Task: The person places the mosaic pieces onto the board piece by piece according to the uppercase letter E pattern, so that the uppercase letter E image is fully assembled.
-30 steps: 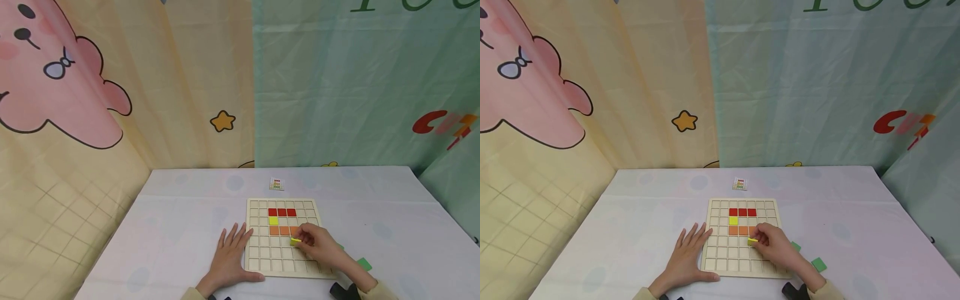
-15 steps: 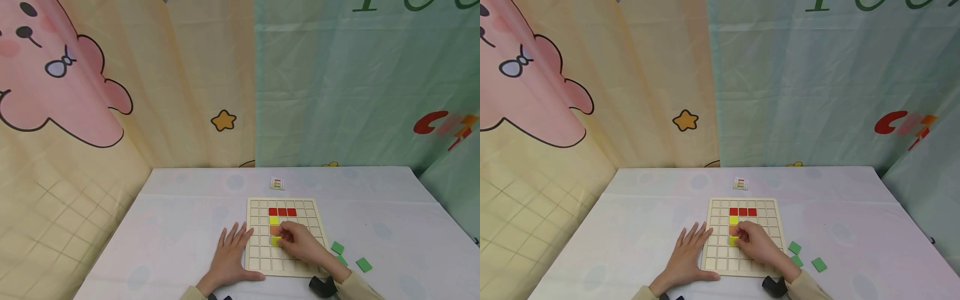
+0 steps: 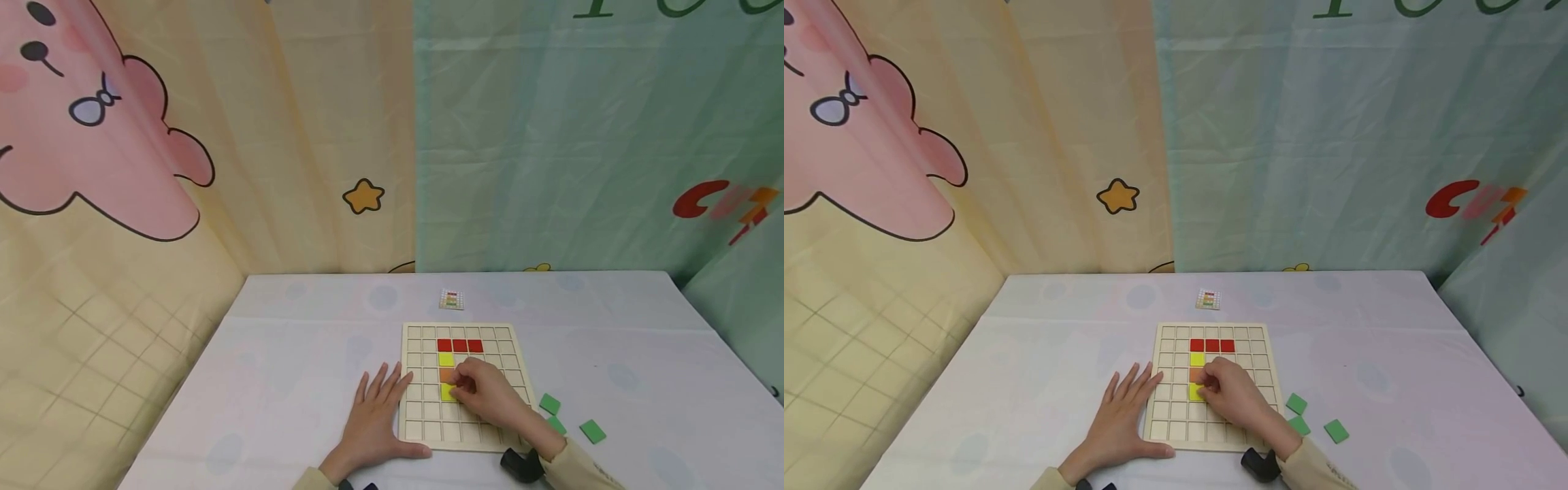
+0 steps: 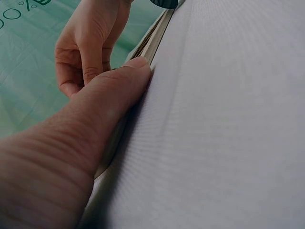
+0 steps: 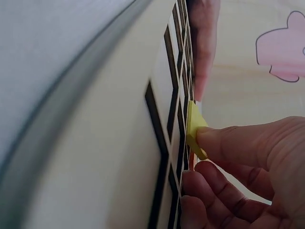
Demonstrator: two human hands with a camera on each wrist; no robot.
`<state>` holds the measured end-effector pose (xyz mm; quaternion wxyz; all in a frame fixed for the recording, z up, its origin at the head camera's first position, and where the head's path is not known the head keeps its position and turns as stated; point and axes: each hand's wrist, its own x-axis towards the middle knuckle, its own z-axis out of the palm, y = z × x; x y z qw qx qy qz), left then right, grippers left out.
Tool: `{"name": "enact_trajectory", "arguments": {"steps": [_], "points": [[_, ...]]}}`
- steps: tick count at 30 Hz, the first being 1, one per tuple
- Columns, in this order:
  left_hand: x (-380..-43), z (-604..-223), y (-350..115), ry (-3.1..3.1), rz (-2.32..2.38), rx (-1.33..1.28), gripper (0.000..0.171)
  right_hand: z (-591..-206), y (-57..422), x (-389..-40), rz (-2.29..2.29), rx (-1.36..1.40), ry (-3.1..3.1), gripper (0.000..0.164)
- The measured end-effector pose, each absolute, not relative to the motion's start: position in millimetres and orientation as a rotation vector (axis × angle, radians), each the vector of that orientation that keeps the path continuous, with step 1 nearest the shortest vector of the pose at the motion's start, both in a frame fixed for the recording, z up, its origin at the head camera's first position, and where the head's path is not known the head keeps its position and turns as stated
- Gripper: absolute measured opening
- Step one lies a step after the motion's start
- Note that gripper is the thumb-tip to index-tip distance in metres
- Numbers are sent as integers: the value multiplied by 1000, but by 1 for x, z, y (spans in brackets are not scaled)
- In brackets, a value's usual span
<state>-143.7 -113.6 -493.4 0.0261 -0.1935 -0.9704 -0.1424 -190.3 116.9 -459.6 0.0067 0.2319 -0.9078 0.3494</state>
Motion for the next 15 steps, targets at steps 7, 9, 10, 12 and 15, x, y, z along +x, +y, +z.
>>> {"name": "enact_trajectory", "arguments": {"steps": [7,9,10,12,15], "points": [[-145,-493,-114,-3003,-445,-602,118,-459,119,-190,1064,777,-2878,17],[-145,-493,-114,-3003,-447,-603,118,-460,120,-191,1055,790,-2879,16],[-145,-493,-114,-3003,-448,-603,118,-461,120,-191,1062,795,-2879,15],[-144,-493,-115,-2996,-445,-604,118,-460,121,-190,1076,812,-2881,14],[-144,-494,-114,-2991,-435,-605,118,-459,126,-188,1095,865,-2905,14]]}}
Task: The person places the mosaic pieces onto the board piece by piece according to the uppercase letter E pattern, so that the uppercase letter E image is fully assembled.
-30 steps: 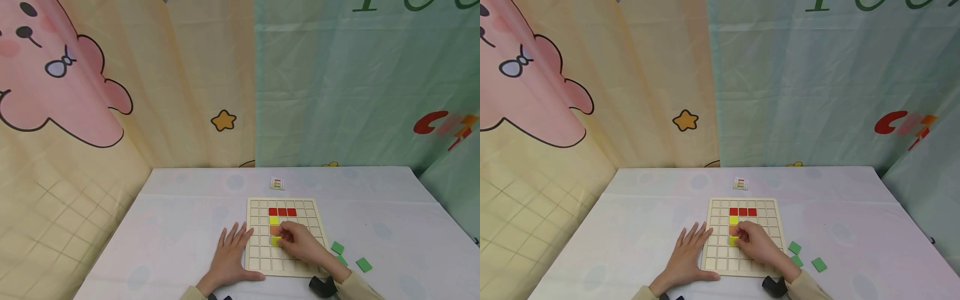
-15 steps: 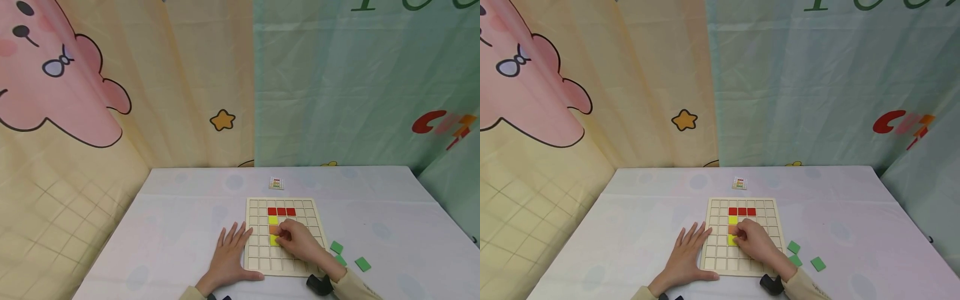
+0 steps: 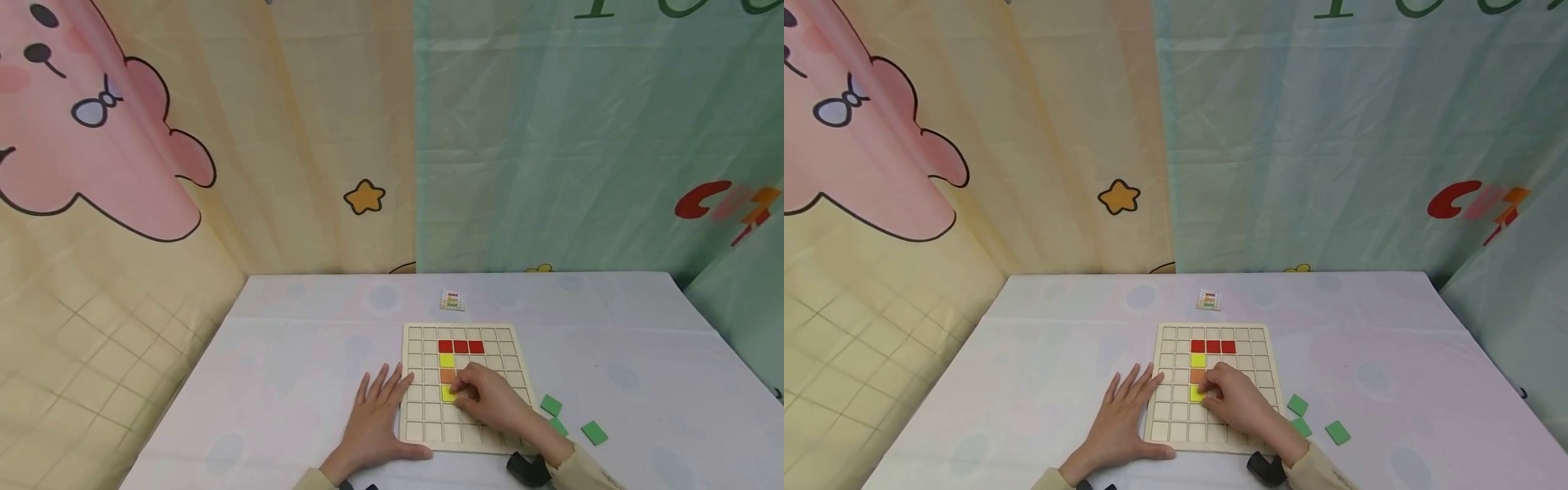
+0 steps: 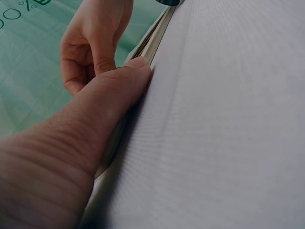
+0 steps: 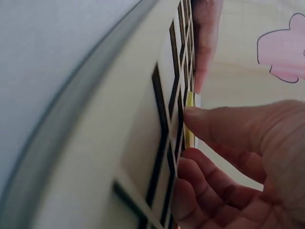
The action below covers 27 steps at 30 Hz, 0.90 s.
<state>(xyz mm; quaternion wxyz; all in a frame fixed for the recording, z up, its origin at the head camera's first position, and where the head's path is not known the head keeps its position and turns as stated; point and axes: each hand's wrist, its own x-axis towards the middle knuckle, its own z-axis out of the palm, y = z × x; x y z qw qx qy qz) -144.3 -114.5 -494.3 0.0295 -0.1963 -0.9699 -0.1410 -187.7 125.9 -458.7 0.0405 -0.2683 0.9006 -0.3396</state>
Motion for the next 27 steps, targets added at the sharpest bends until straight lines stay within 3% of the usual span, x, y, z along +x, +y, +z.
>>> {"name": "enact_trajectory", "arguments": {"steps": [14,22,27], "points": [[-143,-492,-114,-3010,-455,-597,118,-452,190,-156,-1184,-1123,2803,18],[-143,-493,-114,-2998,-469,-597,119,-443,237,-147,-781,-484,3077,24],[-143,-493,-114,-2980,-452,-606,118,-442,261,-143,-597,-333,3100,38]]}}
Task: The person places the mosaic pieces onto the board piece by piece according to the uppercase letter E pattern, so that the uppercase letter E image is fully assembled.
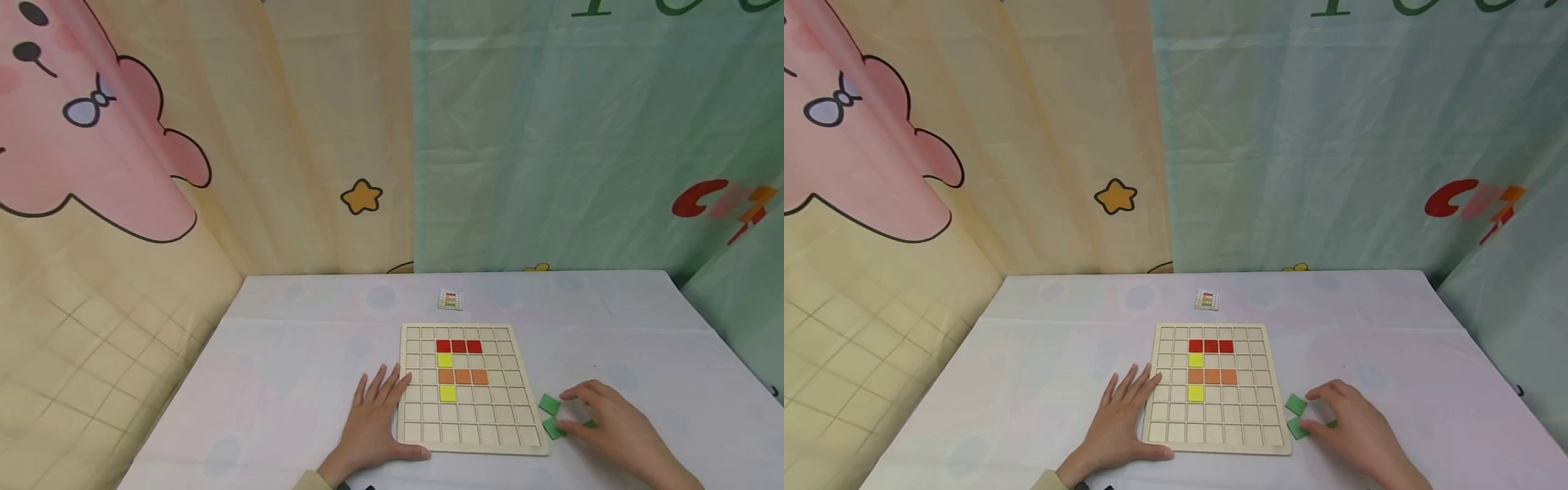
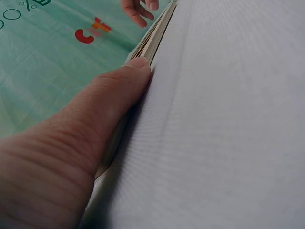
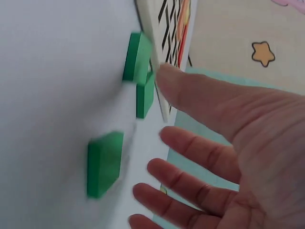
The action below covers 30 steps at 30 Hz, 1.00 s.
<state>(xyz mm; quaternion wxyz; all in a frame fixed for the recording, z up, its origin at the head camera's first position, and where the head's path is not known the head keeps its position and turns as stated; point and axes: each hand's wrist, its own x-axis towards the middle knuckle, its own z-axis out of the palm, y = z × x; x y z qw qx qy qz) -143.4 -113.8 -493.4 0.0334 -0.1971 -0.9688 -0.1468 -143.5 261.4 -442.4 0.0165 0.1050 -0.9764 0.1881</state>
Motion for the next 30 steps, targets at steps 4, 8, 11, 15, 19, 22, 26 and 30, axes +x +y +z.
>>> {"name": "enact_trajectory", "arguments": {"steps": [4,8,11,15,19,22,26,30], "points": [[-143,-492,-114,-2990,-457,-604,117,-445,277,-144,530,269,-3111,49],[-143,-491,-114,-3011,-464,-596,118,-448,284,-148,614,150,-3199,49],[-144,-491,-114,-3019,-456,-593,118,-451,285,-149,711,76,-3212,45],[-144,-492,-114,-3017,-449,-597,118,-454,284,-148,802,73,-3159,38],[-144,-492,-114,-3015,-456,-596,118,-456,282,-150,840,134,-3094,35],[-144,-492,-115,-3018,-462,-594,119,-458,281,-152,840,165,-3065,33],[-144,-491,-114,-3024,-467,-590,118,-458,282,-152,835,147,-3064,34],[-144,-491,-113,-3028,-468,-590,118,-456,284,-152,810,105,-3071,36]]}}
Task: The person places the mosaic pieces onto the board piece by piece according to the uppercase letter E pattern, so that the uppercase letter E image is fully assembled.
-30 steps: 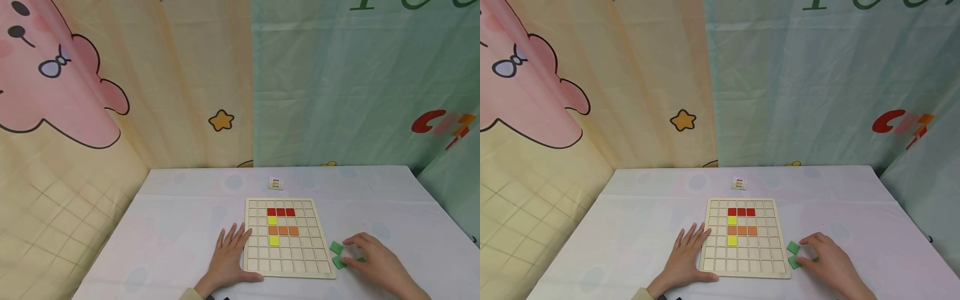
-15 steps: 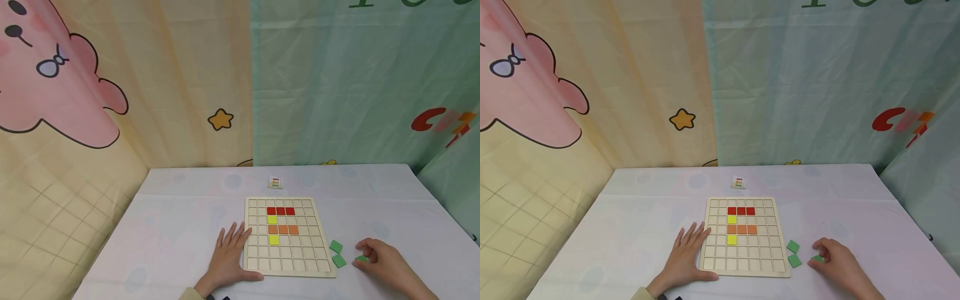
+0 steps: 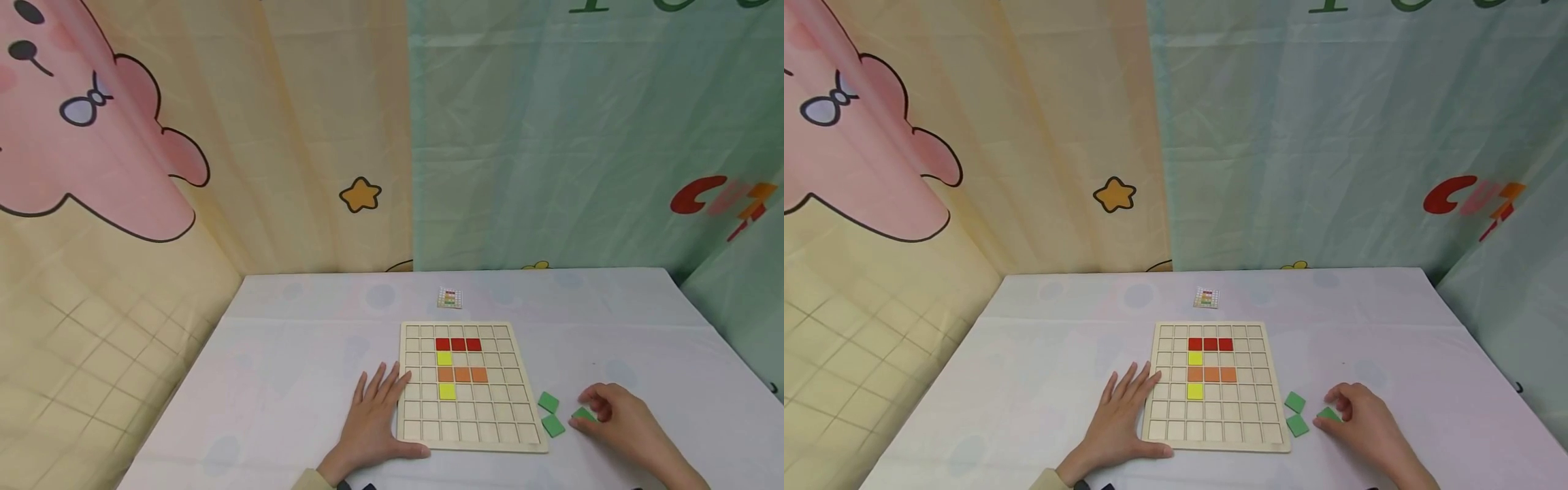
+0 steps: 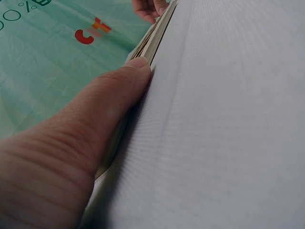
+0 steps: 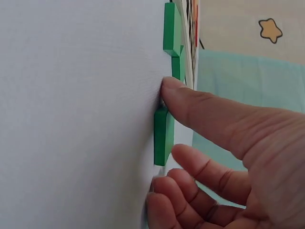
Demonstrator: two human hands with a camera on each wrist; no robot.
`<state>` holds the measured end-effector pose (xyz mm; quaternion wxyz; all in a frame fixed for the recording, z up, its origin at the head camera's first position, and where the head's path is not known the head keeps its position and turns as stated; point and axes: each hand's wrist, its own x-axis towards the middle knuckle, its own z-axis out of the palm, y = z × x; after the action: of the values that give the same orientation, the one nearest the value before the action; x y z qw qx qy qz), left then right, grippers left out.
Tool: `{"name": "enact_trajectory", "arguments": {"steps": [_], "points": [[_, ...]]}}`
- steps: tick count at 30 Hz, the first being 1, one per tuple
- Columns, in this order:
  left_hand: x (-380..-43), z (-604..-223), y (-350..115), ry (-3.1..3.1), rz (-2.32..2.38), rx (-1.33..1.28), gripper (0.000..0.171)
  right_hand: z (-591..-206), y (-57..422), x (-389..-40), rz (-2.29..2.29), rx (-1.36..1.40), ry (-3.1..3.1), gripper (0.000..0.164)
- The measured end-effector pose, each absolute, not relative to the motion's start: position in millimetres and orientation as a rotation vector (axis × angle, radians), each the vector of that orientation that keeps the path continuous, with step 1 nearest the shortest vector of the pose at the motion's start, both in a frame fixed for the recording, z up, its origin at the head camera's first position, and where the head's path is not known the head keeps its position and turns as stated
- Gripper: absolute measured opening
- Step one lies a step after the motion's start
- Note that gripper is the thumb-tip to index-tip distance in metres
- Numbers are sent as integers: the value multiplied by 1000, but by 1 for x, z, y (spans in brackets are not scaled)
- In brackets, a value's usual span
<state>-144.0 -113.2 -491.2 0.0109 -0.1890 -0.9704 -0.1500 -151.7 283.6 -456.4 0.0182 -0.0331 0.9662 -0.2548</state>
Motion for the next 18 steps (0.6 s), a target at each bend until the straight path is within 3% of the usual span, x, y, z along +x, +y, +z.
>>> {"name": "enact_trajectory", "arguments": {"steps": [18], "points": [[-144,-491,-114,-3004,-471,-608,118,-463,279,-152,-914,-185,3045,28]]}}
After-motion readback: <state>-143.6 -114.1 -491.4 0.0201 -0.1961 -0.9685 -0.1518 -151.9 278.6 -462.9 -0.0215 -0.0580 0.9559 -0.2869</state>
